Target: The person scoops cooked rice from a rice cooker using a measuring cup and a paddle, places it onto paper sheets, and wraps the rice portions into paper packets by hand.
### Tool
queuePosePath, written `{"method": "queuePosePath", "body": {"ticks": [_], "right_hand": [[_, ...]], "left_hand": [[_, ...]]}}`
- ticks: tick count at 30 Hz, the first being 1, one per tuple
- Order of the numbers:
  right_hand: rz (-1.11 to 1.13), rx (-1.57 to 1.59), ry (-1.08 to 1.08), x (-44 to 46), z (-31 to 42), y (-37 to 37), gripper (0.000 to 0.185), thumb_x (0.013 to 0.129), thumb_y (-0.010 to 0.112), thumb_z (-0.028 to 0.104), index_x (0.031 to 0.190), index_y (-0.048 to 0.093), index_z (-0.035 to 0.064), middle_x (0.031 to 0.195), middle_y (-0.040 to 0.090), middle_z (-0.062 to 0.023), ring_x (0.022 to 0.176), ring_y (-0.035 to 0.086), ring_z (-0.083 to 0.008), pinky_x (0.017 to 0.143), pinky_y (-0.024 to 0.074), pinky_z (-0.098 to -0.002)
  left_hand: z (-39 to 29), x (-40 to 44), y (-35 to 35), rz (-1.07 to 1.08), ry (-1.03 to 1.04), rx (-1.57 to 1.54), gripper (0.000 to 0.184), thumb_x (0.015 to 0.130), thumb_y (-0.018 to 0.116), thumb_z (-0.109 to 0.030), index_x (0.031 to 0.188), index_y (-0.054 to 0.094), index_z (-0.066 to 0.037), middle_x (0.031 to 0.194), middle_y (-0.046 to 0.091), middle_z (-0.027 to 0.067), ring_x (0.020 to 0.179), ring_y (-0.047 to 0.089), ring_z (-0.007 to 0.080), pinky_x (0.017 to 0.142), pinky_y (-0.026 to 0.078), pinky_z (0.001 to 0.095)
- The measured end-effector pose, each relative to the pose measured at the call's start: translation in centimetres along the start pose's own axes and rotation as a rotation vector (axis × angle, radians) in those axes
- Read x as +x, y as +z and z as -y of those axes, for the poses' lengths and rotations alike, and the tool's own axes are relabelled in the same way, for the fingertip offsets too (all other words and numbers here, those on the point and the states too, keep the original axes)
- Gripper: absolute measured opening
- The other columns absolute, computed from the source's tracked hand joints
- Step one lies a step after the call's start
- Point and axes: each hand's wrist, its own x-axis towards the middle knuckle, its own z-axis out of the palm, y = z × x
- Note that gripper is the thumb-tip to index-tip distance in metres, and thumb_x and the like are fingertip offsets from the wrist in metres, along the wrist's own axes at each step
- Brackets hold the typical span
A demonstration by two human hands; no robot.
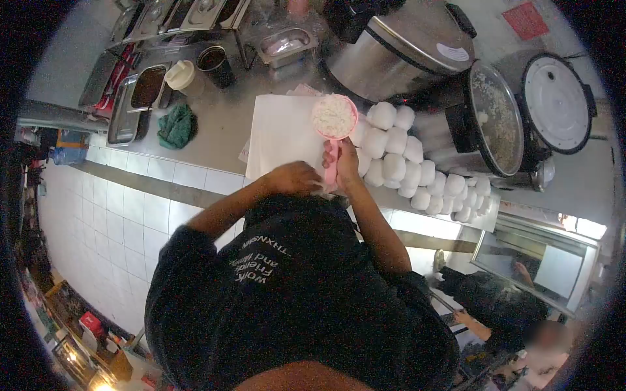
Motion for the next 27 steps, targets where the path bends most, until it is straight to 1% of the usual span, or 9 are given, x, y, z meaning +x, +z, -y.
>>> {"method": "queuePosePath", "body": {"ticks": [1,3,6,12,15,18,22,24,27], "right_hand": [[0.001,0.013,-0.016,0.3,-0.2,-0.3,0.021,0.097,0.041,0.028,0.109,0.046,0.012,0.08,0.05,-0.0028,0.057,0.042,-0.0105,0.05,0.0383,-0.0271],[-0.003,0.023,0.004,0.9,-0.1,-1.0,0.02,0.097,0.041,0.029,0.108,0.046,0.0126,0.079,0.05,-0.0026,0.057,0.042,-0.0105,0.051,0.0383,-0.0274],[-0.024,0.026,0.032,0.3,0.2,-0.5,0.017,0.095,0.041,0.027,0.101,0.044,0.0121,0.08,0.048,-0.0021,0.058,0.041,-0.0099,0.052,0.0369,-0.0268],[-0.039,0.001,0.027,0.5,0.6,0.6,0.014,0.094,0.041,0.025,0.1,0.044,0.0132,0.08,0.048,-0.0014,0.058,0.041,-0.0097,0.052,0.0362,-0.0267],[-0.019,0.029,0.032,0.6,0.4,0.0,0.018,0.097,0.04,0.029,0.106,0.045,0.0133,0.08,0.049,-0.0017,0.058,0.041,-0.0096,0.051,0.0372,-0.0261],[-0.022,0.025,0.021,0.4,0.2,-0.2,0.021,0.099,0.04,0.032,0.108,0.045,0.013,0.079,0.049,-0.002,0.057,0.042,-0.0094,0.05,0.0378,-0.0257],[-0.026,0.025,-0.008,-0.2,0.3,-0.8,0.023,0.099,0.04,0.034,0.107,0.045,0.0128,0.079,0.048,-0.002,0.057,0.042,-0.0094,0.05,0.0381,-0.0258],[-0.044,0.004,-0.009,-0.6,0.6,-1.0,0.019,0.096,0.041,0.029,0.106,0.045,0.0142,0.081,0.048,-0.0013,0.06,0.042,-0.0098,0.053,0.0372,-0.0267],[-0.08,0.022,-0.042,-1.1,1.1,-1.0,0.021,0.098,0.04,0.031,0.109,0.046,0.0138,0.081,0.048,-0.0012,0.059,0.042,-0.0094,0.052,0.0376,-0.0265]], "left_hand": [[-0.1,-1.6,-1.0,-0.063,-0.15,-0.056,0.033,0.076,0.067,-0.025,0.107,0.065,-0.012,0.108,0.062,0.0054,0.099,0.058,0.0238,0.088,0.045,0.0404],[-1.3,-4.3,-2.3,-0.268,-0.673,0.098,0.044,0.072,0.071,-0.028,0.112,0.063,-0.013,0.109,0.062,0.0066,0.102,0.057,0.0266,0.094,0.042,0.046],[-1.9,-5.4,-2.3,-0.231,-1.027,0.336,0.048,0.071,0.071,-0.031,0.116,0.063,-0.015,0.11,0.062,0.0062,0.103,0.057,0.027,0.096,0.038,0.0487],[-0.9,-4.5,-1.3,-0.009,-1.101,0.315,0.04,0.079,0.068,-0.031,0.115,0.066,-0.014,0.095,0.067,0.0035,0.102,0.056,0.0268,0.092,0.037,0.0478],[-0.7,-3.7,-1.5,-0.009,-1.19,0.276,0.036,0.082,0.066,-0.031,0.114,0.068,-0.016,0.087,0.067,0.002,0.097,0.057,0.0258,0.088,0.037,0.0456],[-0.5,-3.6,-1.2,-0.027,-1.19,0.364,0.027,0.079,0.068,-0.032,0.103,0.073,-0.019,0.087,0.067,0.002,0.092,0.058,0.0244,0.086,0.038,0.0453],[0.1,-4.2,-0.9,-0.014,-1.156,0.301,0.02,0.082,0.069,-0.029,0.099,0.075,-0.02,0.085,0.066,0.0036,0.082,0.06,0.0239,0.08,0.038,0.0436],[0.3,-3.9,-1.0,-0.018,-1.169,0.281,0.015,0.082,0.068,-0.028,0.094,0.076,-0.02,0.081,0.065,0.0039,0.076,0.061,0.0233,0.077,0.04,0.043],[0.1,-2.8,-1.9,-0.07,-1.121,0.445,0.014,0.082,0.069,-0.026,0.092,0.075,-0.02,0.075,0.062,0.0039,0.069,0.061,0.0226,0.07,0.042,0.0412]]}}
